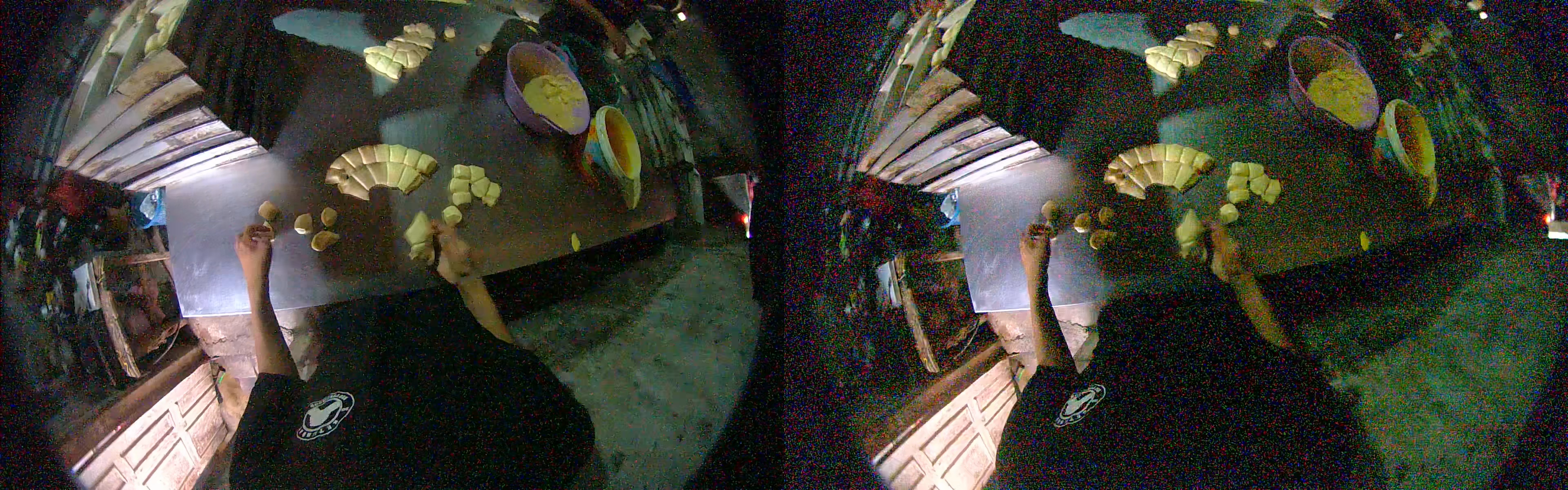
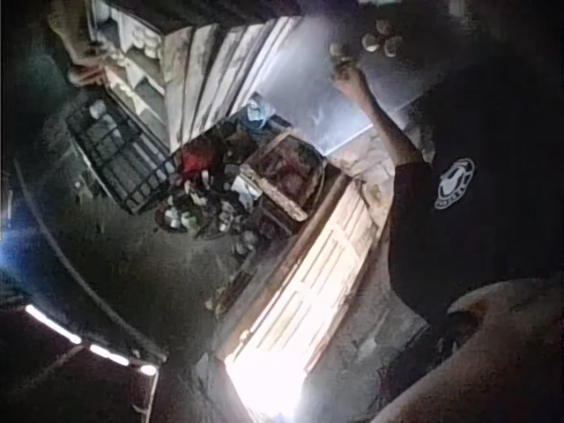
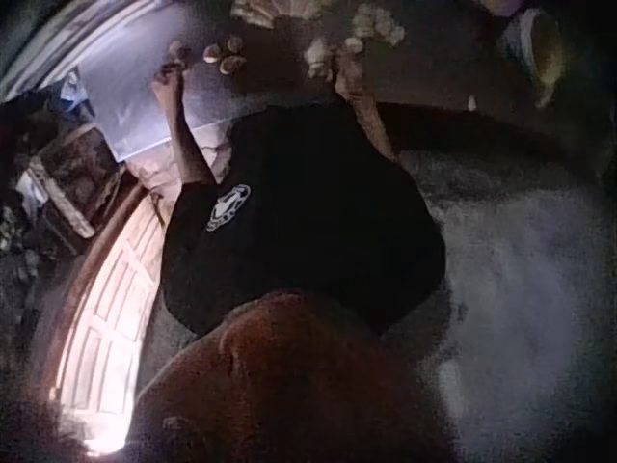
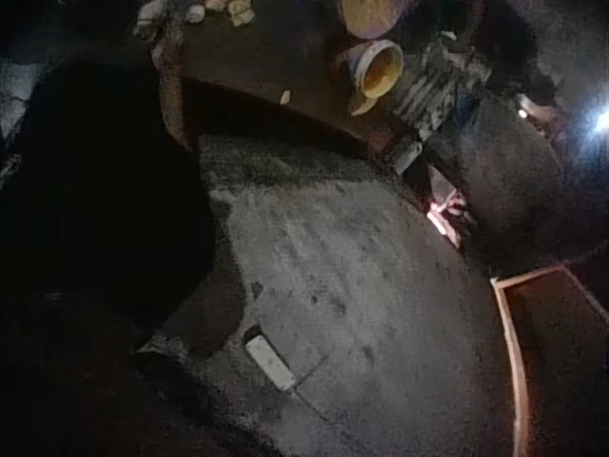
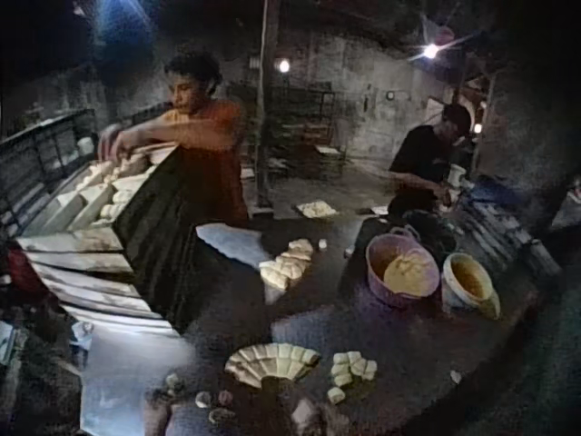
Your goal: The person shapes small pieces of dough by hand, fills some with a dark paste from a bowl and others with a yellow liquid from another bowl, and then places the shaped pieces onto a wooden tray.
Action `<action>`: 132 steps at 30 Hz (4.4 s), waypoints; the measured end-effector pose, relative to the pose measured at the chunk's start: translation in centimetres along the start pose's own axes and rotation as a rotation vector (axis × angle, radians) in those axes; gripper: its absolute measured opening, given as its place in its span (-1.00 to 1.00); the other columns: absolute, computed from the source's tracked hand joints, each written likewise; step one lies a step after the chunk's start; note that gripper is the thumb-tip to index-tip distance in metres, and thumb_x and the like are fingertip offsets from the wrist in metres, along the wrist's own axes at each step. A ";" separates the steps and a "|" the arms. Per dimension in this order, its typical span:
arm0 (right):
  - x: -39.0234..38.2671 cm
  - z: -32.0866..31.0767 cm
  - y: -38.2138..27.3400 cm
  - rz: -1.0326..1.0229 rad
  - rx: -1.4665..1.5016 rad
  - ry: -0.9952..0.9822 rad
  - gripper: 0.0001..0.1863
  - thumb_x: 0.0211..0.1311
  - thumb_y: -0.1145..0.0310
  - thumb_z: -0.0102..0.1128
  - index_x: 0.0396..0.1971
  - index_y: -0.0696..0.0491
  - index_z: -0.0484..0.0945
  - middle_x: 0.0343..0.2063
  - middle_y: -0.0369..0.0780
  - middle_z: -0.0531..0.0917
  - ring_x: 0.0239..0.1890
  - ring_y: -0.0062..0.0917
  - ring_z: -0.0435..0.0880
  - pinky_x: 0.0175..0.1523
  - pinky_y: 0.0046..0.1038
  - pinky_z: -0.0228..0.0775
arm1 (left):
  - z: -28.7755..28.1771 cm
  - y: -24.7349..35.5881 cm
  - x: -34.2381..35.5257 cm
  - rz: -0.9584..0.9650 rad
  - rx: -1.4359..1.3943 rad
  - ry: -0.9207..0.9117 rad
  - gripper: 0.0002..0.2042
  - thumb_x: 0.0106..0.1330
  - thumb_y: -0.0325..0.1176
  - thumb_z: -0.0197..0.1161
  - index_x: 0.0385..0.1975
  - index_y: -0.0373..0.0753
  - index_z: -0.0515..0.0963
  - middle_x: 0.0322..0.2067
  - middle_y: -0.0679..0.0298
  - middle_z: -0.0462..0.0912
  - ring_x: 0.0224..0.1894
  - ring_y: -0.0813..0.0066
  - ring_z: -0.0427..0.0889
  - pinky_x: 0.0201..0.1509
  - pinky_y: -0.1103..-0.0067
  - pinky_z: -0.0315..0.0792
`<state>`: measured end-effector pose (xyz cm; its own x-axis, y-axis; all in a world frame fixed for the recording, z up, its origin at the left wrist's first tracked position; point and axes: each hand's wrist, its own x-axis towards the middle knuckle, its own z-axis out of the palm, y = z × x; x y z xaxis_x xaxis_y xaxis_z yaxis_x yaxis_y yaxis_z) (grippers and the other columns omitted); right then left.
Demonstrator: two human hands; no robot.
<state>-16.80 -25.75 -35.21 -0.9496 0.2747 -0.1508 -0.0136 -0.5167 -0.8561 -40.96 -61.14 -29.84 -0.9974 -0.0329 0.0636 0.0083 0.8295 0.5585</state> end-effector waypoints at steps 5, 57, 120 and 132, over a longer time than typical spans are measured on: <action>-4.1 4.1 -4.0 -0.062 0.461 0.339 -0.35 0.27 0.10 0.15 0.25 0.06 0.17 0.07 -0.11 0.44 0.14 -0.23 0.42 0.20 -0.16 0.32 | -0.7 9.1 -2.9 0.434 0.041 -0.075 -0.53 0.14 -0.24 0.29 0.04 -0.25 0.39 0.11 0.02 0.33 0.13 -0.09 0.28 0.15 0.21 0.25; 10.0 -11.6 -17.2 -0.192 -1.503 -0.072 -0.66 0.06 0.36 0.33 -0.16 0.12 0.50 -0.17 -0.10 0.51 -0.20 -0.38 0.58 -0.12 -0.34 0.47 | 17.1 33.1 -15.1 0.562 -0.390 -0.661 -0.43 0.40 -0.11 -0.04 0.34 -0.20 0.08 0.24 0.02 0.29 0.31 0.07 0.23 0.38 0.01 -0.19; 5.2 -8.7 -20.3 -0.086 -0.482 0.338 -0.68 0.11 0.50 0.13 -0.09 0.12 0.47 -0.26 -0.22 0.53 -0.21 -0.44 0.55 -0.14 -0.49 0.41 | 1.7 11.0 -3.9 0.449 0.371 0.179 -0.71 0.07 -0.27 0.23 -0.23 -0.23 0.50 -0.15 0.07 0.49 -0.09 0.05 0.44 -0.12 0.36 0.39; 2.9 -2.5 -16.4 0.024 -0.861 -0.009 -0.69 0.30 0.26 0.16 -0.07 0.14 0.55 -0.30 -0.22 0.66 -0.27 -0.59 0.59 -0.14 -0.52 0.45 | 13.3 11.6 5.1 0.209 -0.303 -0.160 -0.69 0.03 -0.35 0.28 -0.19 -0.24 0.51 -0.28 0.13 0.54 -0.17 0.22 0.49 -0.16 0.40 0.42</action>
<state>-18.53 -14.40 -22.84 -0.9491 0.2632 -0.1730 0.2453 0.2734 -0.9301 -46.85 -44.26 -34.00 -0.9704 0.2262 0.0849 0.2085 0.6064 0.7673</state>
